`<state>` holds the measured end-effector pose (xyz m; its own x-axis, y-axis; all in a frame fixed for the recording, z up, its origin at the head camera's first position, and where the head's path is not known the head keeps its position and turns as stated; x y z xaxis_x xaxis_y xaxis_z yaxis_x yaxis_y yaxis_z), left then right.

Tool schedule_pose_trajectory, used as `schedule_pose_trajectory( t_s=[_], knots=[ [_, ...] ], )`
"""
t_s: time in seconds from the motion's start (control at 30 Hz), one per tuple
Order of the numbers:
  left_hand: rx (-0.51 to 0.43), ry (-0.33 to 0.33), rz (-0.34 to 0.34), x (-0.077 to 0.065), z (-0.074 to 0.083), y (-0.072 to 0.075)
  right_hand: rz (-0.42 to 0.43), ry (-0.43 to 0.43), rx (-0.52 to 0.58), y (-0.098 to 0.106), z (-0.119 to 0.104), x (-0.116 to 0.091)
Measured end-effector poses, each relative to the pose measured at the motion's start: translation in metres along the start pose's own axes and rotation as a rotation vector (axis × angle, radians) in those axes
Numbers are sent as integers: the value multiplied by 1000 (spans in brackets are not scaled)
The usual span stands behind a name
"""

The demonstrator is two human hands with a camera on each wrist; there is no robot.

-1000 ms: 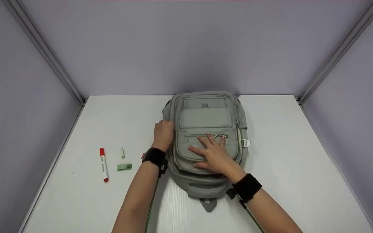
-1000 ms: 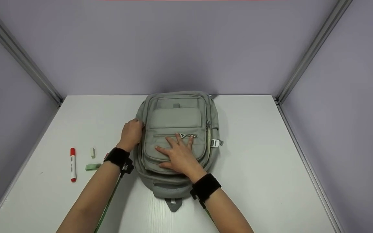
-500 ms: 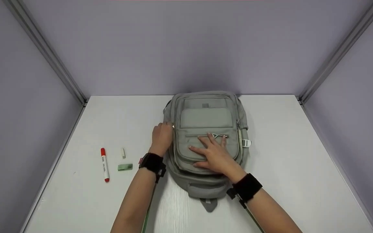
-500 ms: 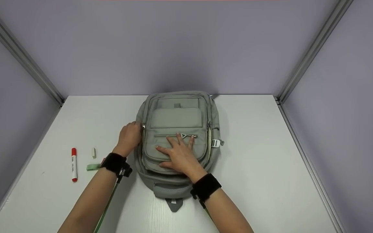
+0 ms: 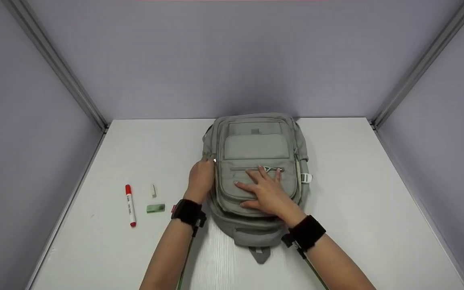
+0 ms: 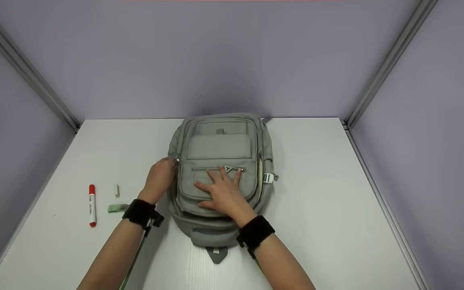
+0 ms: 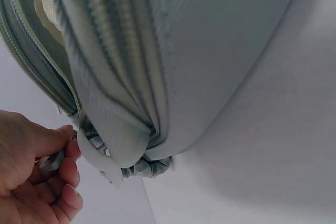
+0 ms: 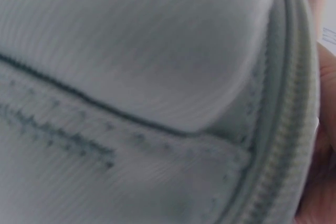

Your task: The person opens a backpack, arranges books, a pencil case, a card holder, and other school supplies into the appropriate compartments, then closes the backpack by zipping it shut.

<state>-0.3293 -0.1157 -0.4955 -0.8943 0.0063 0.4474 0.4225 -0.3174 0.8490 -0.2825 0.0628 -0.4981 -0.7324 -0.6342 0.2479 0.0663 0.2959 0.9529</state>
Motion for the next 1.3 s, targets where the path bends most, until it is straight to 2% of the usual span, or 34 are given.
schedule_pose_trajectory(
  t_s=[0.17, 0.4, 0.63, 0.87, 1.13, 1.3],
  knots=[
    [2, -28, 27, -8, 7, 4, -11, -1, -2, -1, 0, 1],
    [-1, -48, -47, -26, 15, 12, -32, -19, -11, -2, 2, 4],
    [16, -111, -53, -41, 15, 25, -29, -29, -1, -1, 4, 6],
    [-64, -95, -118, -55, 12, 34, -38, -38, -9, -3, 6, 5],
    [-154, -136, -164, -64, 18, 42, -34, -21, -5, -3, 6, 7],
    [-198, -89, -232, -70, 18, 37, -42, -12, 13, -2, 5, 7]
  ],
)
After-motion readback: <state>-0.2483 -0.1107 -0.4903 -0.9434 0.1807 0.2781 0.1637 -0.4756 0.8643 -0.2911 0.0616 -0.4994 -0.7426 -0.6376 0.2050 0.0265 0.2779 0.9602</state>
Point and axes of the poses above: each hand's wrist, its own x-axis towards the middle knuckle, its own y-axis out of the back of the hand, z = x × y, the point moved 8 cm from there along x, towards the middle knuckle, and after that the axes turned 9 degrees about z, right-handed, at the moved point
